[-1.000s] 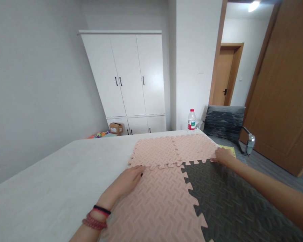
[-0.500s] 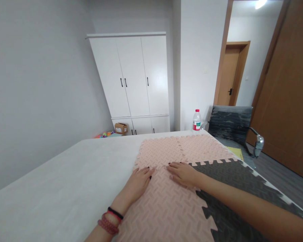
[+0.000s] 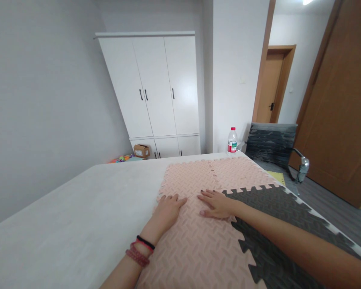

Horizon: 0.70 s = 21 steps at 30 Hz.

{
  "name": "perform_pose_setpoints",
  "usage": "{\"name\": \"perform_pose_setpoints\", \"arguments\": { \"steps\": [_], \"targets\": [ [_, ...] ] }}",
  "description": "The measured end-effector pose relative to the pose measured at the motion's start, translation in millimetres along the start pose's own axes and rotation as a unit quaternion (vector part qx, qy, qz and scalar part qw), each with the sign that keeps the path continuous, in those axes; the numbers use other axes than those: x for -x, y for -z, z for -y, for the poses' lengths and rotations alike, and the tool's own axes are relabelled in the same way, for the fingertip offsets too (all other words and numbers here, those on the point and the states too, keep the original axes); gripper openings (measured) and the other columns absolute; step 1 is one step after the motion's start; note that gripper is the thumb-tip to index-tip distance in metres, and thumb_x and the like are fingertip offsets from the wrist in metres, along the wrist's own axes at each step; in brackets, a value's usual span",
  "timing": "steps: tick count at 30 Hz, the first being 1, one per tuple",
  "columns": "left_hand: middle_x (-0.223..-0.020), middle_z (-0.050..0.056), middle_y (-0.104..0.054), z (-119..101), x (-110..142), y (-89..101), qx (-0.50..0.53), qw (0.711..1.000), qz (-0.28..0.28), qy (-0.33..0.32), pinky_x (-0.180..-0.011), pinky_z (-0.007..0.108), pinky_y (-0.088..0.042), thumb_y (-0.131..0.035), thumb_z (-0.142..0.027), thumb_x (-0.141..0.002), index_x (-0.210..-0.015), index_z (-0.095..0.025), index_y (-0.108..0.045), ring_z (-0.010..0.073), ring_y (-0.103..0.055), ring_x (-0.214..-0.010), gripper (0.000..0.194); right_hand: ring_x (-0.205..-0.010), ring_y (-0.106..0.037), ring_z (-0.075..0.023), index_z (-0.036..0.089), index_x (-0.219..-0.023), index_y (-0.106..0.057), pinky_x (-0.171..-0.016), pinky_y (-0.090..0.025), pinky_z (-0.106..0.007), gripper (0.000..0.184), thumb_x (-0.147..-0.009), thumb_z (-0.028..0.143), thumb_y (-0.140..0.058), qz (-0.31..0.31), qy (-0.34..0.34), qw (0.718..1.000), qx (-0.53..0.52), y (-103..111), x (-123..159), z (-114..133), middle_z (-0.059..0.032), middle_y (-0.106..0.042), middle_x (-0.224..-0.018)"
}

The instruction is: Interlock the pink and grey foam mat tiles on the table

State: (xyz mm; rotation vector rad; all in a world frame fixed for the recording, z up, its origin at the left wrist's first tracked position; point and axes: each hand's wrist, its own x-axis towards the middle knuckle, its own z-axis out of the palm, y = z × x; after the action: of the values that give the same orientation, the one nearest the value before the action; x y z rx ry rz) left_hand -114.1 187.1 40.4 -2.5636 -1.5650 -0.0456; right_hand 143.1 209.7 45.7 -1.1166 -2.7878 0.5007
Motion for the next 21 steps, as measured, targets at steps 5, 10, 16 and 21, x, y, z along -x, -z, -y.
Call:
{"name": "perform_pose_setpoints", "arguments": {
  "steps": [5,10,16,21],
  "targets": [
    [-0.118,0.011,-0.058,4.5,3.4,-2.9,0.024,1.000,0.005,-0.009,-0.093,0.040,-0.038,-0.030,-0.010,-0.086,-0.135,-0.032,-0.046,0.0231,-0.054,-0.110,0.055,-0.138,-0.025,-0.0219,0.018,-0.149,-0.019,-0.113,-0.012,-0.051,0.066,-0.092,0.049,-0.033,-0.082,-0.129,0.988,0.033,8.4,5.3,-30.7,-0.0122,-0.026,-0.151],
    [-0.117,0.009,-0.059,7.1,4.2,-4.7,0.027,1.000,0.011,-0.004,-0.090,0.039,-0.040,-0.031,-0.009,-0.085,-0.135,-0.033,-0.047,0.0228,-0.057,-0.104,0.057,-0.135,-0.031,-0.0247,0.016,-0.144,-0.032,-0.110,-0.014,-0.055,0.056,-0.093,0.039,-0.030,-0.120,-0.196,0.971,0.072,-5.8,15.5,-50.6,-0.0140,-0.034,-0.147],
    [-0.115,0.009,-0.058,6.0,4.6,-4.9,0.033,0.999,0.003,-0.003,-0.088,0.039,-0.040,-0.030,-0.010,-0.087,-0.134,-0.033,-0.047,0.0233,-0.056,-0.104,0.055,-0.137,-0.027,-0.0258,0.018,-0.131,-0.050,-0.107,-0.024,-0.052,0.048,-0.091,0.043,-0.037,-0.128,-0.199,0.967,0.091,-7.4,12.0,-55.5,-0.0117,-0.036,-0.146],
    [-0.112,0.009,-0.059,5.9,4.2,-4.8,0.039,0.999,-0.001,-0.004,-0.085,0.039,-0.041,-0.030,-0.012,-0.088,-0.133,-0.033,-0.048,0.0241,-0.057,-0.102,0.053,-0.129,-0.039,-0.0258,0.023,-0.110,-0.065,-0.105,-0.029,-0.049,0.032,-0.087,0.038,-0.048,-0.120,-0.211,0.965,0.096,24.8,-9.4,-83.8,-0.0095,-0.040,-0.144]
  ]
}}
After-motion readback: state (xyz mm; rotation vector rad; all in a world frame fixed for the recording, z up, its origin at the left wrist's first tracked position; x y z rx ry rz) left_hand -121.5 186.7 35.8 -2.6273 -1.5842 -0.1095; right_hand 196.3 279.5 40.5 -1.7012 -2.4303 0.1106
